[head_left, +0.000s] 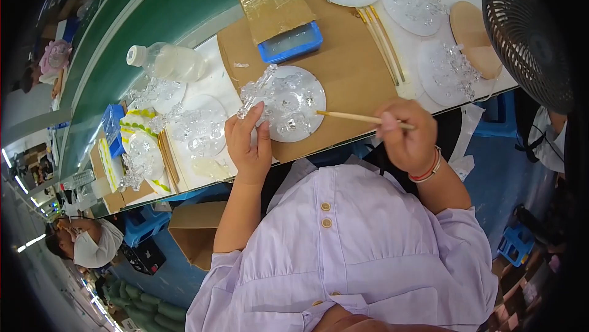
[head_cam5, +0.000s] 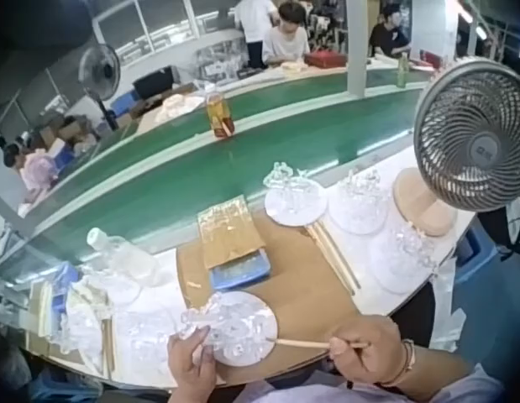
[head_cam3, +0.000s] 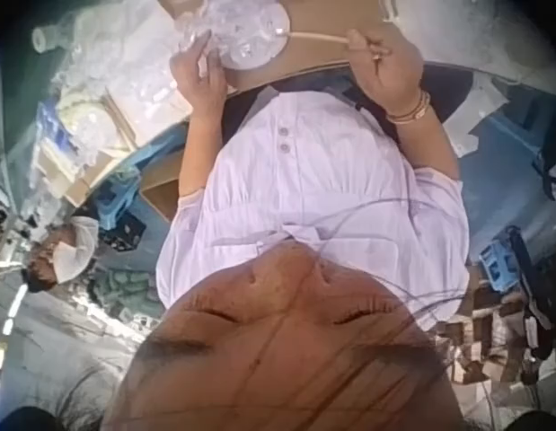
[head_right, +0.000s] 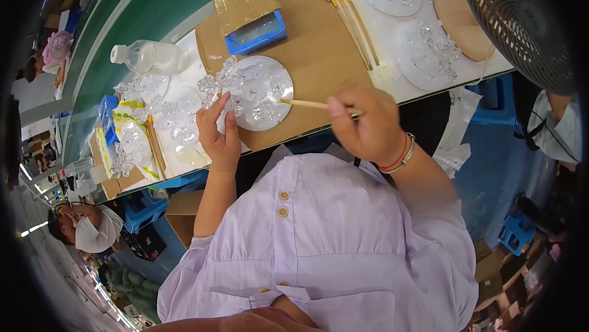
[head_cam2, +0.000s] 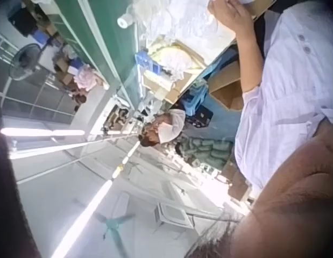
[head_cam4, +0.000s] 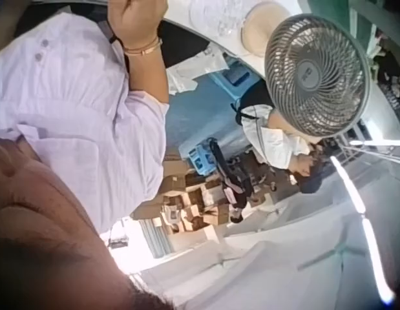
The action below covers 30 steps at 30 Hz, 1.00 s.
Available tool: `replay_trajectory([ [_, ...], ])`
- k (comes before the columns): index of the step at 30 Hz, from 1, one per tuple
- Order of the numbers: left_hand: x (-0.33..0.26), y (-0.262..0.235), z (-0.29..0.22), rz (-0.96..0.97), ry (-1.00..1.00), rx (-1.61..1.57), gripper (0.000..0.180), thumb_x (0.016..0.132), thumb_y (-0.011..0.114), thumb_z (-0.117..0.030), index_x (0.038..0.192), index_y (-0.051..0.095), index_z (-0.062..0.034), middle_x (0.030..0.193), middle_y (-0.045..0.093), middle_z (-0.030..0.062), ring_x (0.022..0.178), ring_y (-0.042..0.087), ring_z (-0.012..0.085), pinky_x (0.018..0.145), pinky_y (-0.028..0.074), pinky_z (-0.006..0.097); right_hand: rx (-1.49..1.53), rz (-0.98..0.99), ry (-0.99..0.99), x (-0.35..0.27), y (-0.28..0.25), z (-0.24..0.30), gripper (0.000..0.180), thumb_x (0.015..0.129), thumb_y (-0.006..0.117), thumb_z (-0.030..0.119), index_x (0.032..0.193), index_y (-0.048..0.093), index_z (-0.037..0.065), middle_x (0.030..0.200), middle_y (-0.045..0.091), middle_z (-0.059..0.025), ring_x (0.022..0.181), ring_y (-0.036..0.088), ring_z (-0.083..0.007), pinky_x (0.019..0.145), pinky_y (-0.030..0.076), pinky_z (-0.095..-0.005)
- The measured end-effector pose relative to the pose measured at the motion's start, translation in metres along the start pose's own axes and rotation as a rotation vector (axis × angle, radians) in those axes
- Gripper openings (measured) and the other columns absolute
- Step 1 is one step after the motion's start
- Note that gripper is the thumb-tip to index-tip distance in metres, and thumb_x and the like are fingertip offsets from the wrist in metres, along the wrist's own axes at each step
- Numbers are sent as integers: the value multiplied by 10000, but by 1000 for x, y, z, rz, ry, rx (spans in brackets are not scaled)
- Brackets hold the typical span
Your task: Assembling decorative light fixture components by applying adhesive with a small stick.
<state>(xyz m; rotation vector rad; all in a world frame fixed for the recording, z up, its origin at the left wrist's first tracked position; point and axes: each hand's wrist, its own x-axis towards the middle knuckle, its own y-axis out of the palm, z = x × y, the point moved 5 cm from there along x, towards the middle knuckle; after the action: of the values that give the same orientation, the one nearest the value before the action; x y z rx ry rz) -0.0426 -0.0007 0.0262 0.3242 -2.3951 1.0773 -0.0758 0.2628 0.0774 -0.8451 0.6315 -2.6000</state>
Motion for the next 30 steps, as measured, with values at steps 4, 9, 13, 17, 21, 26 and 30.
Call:
replay_trajectory([
  [4,1,3,0,-12,-19,0,345,824,665,-4,1159,648,-84,969,683,53,813,545,237,804,427,335,287,-191,184,8,-14,-10,78,997,430,88,948,440,28,782,595,-141,550,492,-97,526,436,-219],
  [9,5,1,-2,-25,9,-10,359,805,676,0,1155,653,-77,950,679,47,812,545,240,787,436,325,207,-146,124,32,-2,-5,64,986,433,49,939,459,14,784,601,-129,555,497,-87,528,428,-211],
  [13,5,1,-1,-20,9,-25,364,795,680,4,1151,654,-70,954,683,47,823,550,244,776,444,321,69,-73,43,47,13,-5,56,969,467,33,918,478,11,763,613,-120,563,515,-92,526,422,-218],
  [17,4,0,0,-21,18,-52,360,788,683,7,1141,654,-57,1008,696,58,848,566,250,778,452,323,-41,-53,18,51,22,-4,55,941,517,20,891,499,8,731,615,-111,569,550,-138,529,435,-256],
  [21,3,0,2,-13,22,-57,356,782,685,8,1132,656,-53,1050,697,67,867,575,254,792,456,326,-99,-31,-1,55,26,-1,57,920,546,13,869,520,8,718,603,-114,560,565,-193,525,445,-283],
  [26,4,1,2,-22,26,-56,349,780,690,3,1123,658,-52,1050,698,68,867,577,257,800,455,329,-150,-23,-30,74,32,14,72,893,590,19,857,529,14,703,576,-115,547,554,-239,508,434,-303],
  [30,4,0,1,-24,34,-50,347,783,690,-1,1124,659,-56,1049,698,65,861,575,256,800,453,328,-220,80,-93,86,39,24,89,863,624,14,856,535,21,692,543,-99,534,525,-269,486,412,-336],
])
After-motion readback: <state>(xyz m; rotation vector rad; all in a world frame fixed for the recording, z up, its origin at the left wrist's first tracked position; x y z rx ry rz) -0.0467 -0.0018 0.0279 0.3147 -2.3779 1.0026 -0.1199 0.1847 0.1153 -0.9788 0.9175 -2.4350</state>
